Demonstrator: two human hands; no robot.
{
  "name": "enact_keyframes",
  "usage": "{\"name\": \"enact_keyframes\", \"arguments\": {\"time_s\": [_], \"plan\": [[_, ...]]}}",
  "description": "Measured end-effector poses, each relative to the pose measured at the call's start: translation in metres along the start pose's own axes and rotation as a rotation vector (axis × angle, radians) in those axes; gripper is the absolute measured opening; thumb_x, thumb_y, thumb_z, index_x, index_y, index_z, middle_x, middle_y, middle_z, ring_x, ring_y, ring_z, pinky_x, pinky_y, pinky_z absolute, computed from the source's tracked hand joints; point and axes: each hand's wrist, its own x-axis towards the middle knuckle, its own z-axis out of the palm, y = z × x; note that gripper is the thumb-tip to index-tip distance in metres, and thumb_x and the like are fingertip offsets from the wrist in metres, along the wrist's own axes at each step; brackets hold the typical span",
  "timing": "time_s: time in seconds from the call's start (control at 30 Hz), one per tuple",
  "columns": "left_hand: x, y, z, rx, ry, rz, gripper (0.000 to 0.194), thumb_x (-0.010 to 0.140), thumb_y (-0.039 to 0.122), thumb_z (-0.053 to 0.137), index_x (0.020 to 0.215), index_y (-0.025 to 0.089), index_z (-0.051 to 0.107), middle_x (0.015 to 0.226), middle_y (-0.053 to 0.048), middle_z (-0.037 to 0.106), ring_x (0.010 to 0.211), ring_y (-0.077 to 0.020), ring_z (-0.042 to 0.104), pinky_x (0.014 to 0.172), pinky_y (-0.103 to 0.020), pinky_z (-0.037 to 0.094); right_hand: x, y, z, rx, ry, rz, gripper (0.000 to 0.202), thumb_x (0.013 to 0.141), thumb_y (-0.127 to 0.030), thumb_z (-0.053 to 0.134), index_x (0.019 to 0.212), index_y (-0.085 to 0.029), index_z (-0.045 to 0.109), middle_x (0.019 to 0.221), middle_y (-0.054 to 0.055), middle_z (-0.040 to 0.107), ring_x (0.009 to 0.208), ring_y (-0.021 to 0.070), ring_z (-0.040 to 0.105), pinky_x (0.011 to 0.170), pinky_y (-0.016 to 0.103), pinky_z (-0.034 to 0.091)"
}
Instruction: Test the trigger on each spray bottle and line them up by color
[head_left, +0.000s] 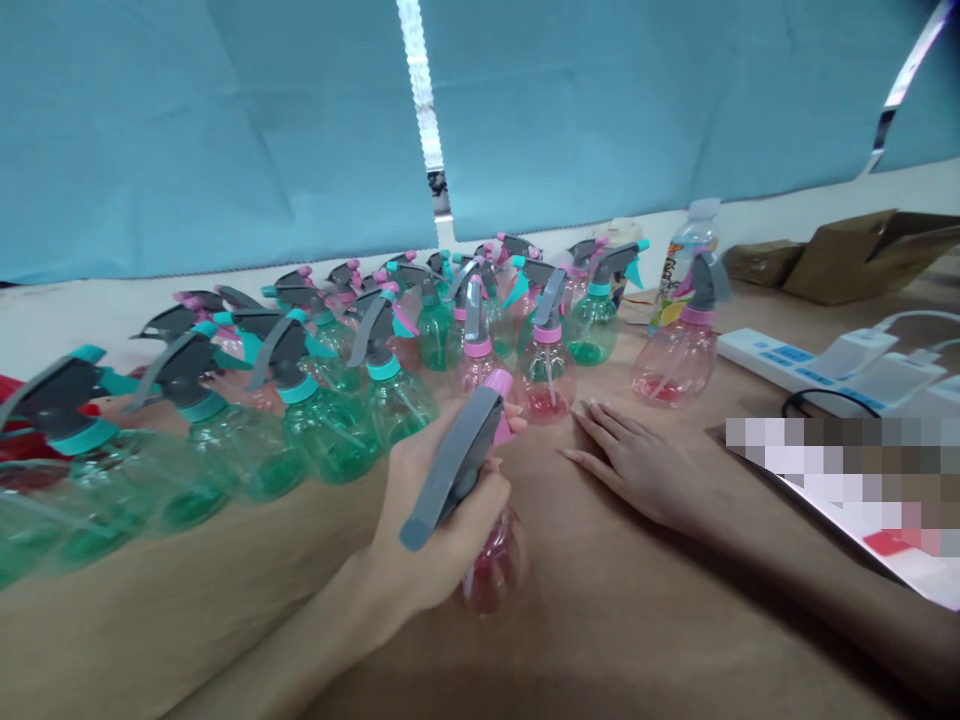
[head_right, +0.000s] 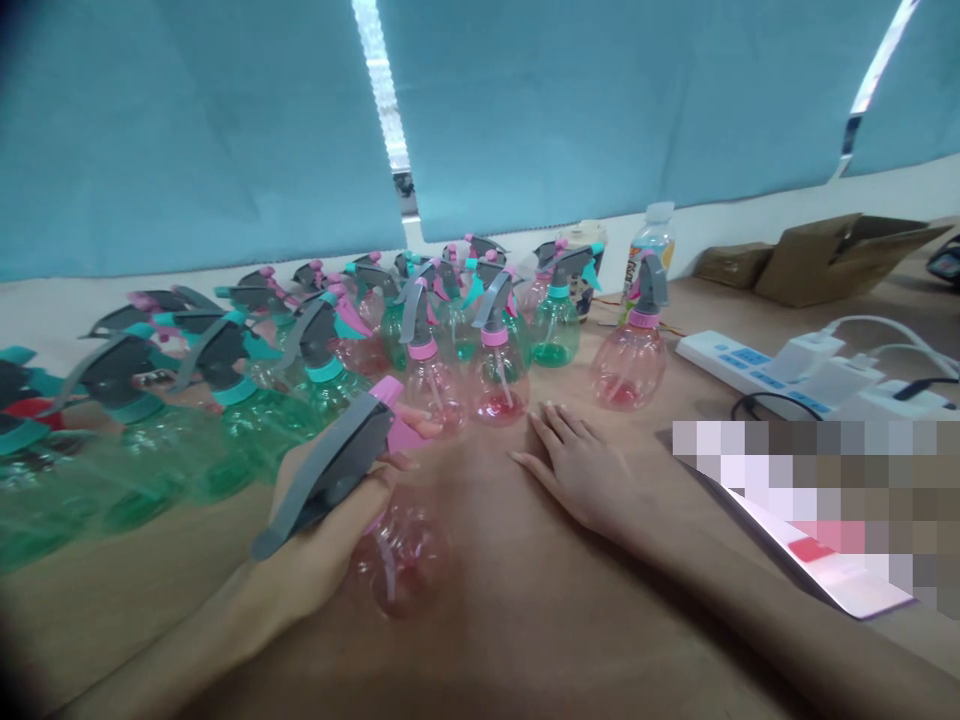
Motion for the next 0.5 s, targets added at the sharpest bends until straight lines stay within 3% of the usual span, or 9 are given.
{"name": "enact_keyframes", "arguments": {"time_s": [0.1, 0.33, 0.5], "plan": [[0.0005, 0.0012, -0.0014, -0.013, -0.021, -0.016, 0.013, 0.067, 0.018, 0.048, 0.077, 0.023, 0.055, 0.059, 0.006, 0.048, 0.049, -0.0125, 0.043, 0.052, -0.026, 0.042, 0.0000, 0.0007, 0.0009, 0.003, -0.001, -0.006, 0.081, 0.094, -0.065, 0.020, 0.145, -0.005, 0.039, 0.151, 0.018, 0.037, 0.140, 0.0311, 0.031, 0.113, 0.048, 0.028], [0.0003, -0.0015, -0.0025, -0.076, -0.019, 0.021, 0.017, 0.066, 0.015, 0.049, 0.080, 0.022, 0.055, 0.076, 0.001, 0.063, 0.066, -0.0163, 0.060, 0.065, -0.029, 0.051, -0.0008, 0.0012, 0.0028, 0.019, 0.030, 0.007, 0.078, 0.094, -0.064, 0.022, 0.144, -0.009, 0.041, 0.150, 0.017, 0.038, 0.139, 0.0308, 0.033, 0.112, 0.048, 0.029], [-0.0012, -0.0013, -0.0021, -0.054, -0.007, -0.001, 0.022, 0.067, 0.015, 0.049, 0.085, 0.023, 0.058, 0.067, 0.004, 0.058, 0.055, -0.0143, 0.055, 0.055, -0.027, 0.048, -0.0004, 0.0007, 0.0032, 0.023, 0.036, 0.014, 0.078, 0.094, -0.064, 0.021, 0.143, -0.008, 0.044, 0.149, 0.018, 0.039, 0.139, 0.0307, 0.034, 0.112, 0.047, 0.029]]}}
